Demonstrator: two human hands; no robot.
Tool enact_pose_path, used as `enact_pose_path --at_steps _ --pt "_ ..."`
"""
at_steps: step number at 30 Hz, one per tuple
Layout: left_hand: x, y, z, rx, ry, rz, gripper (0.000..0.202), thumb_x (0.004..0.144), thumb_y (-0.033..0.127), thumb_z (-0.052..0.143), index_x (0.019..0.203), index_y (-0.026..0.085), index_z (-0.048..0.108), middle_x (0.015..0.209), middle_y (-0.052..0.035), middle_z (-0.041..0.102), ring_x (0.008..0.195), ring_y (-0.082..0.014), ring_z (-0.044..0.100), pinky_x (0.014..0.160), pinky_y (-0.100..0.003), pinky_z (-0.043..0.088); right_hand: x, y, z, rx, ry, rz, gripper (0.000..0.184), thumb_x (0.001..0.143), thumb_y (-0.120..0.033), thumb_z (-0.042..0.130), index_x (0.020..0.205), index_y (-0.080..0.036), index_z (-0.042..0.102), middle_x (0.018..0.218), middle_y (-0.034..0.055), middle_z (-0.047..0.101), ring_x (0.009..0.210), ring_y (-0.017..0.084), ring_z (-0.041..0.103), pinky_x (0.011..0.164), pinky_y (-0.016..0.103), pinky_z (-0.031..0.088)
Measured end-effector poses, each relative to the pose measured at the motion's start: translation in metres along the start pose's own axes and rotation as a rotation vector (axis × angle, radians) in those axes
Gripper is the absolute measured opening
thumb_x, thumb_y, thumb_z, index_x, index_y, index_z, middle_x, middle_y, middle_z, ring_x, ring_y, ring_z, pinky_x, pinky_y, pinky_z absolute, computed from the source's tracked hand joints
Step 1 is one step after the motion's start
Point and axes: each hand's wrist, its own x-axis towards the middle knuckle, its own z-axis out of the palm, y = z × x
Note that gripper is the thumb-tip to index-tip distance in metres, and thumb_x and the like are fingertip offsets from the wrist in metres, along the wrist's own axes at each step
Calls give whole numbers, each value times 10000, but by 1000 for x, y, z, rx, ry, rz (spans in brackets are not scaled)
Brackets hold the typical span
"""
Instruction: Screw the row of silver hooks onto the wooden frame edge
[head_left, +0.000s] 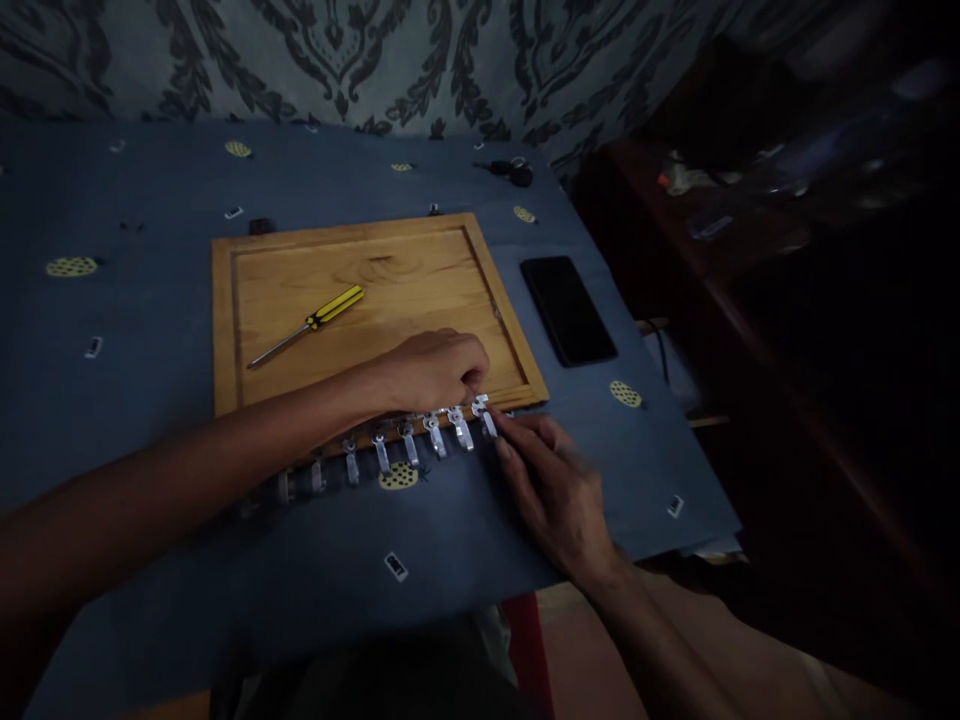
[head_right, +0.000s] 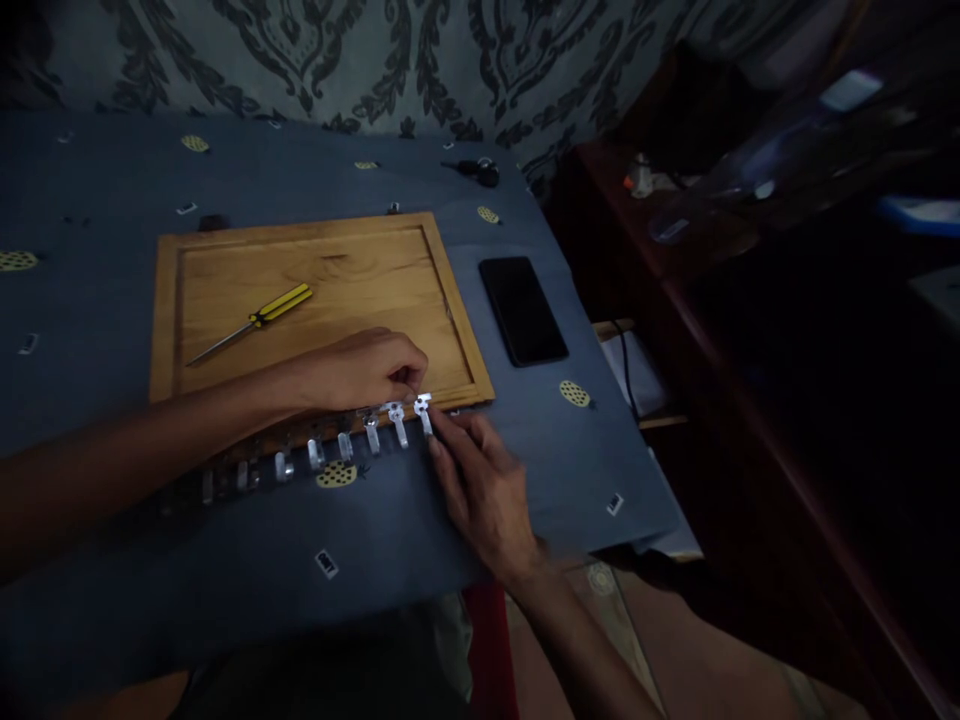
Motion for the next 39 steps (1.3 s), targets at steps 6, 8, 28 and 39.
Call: enact_pose_path --at_steps 6,8,28,39 --pt "-2 4 -2 18 -10 -21 177 764 66 608 839 161 737 763 -12 680 697 -135 539 669 -271 362 -1 3 1 -46 -17 -19 345 1051 -262 494 1323 -229 704 973 70 683 815 187 676 731 306 591" --pt "-2 5 -3 16 -25 -31 177 769 69 606 845 158 738 759 -17 680 699 -137 542 680 -279 369 -2 4 2 -66 -28 -15 340 1056 -273 479 1289 -211 719 958 74 674 808 187 672 711 301 586" --pt "-10 3 -4 -48 8 26 89 765 98 605 764 155 674 715 14 628 677 -119 509 675 -265 368 6 3 -5 -296 -160 -125 443 1112 -364 338 1214 -185 730 843 69 682 754 185 669 662 291 525" --pt "-73 -28 -44 -50 382 -62 181 837 305 573 863 160 678 777 -13 669 705 -145 572 681 -271 414 5 11 1 -340 -96 -165 404 1089 -433 422 1160 -206 749 842 72 724 760 195 674 609 283 453"
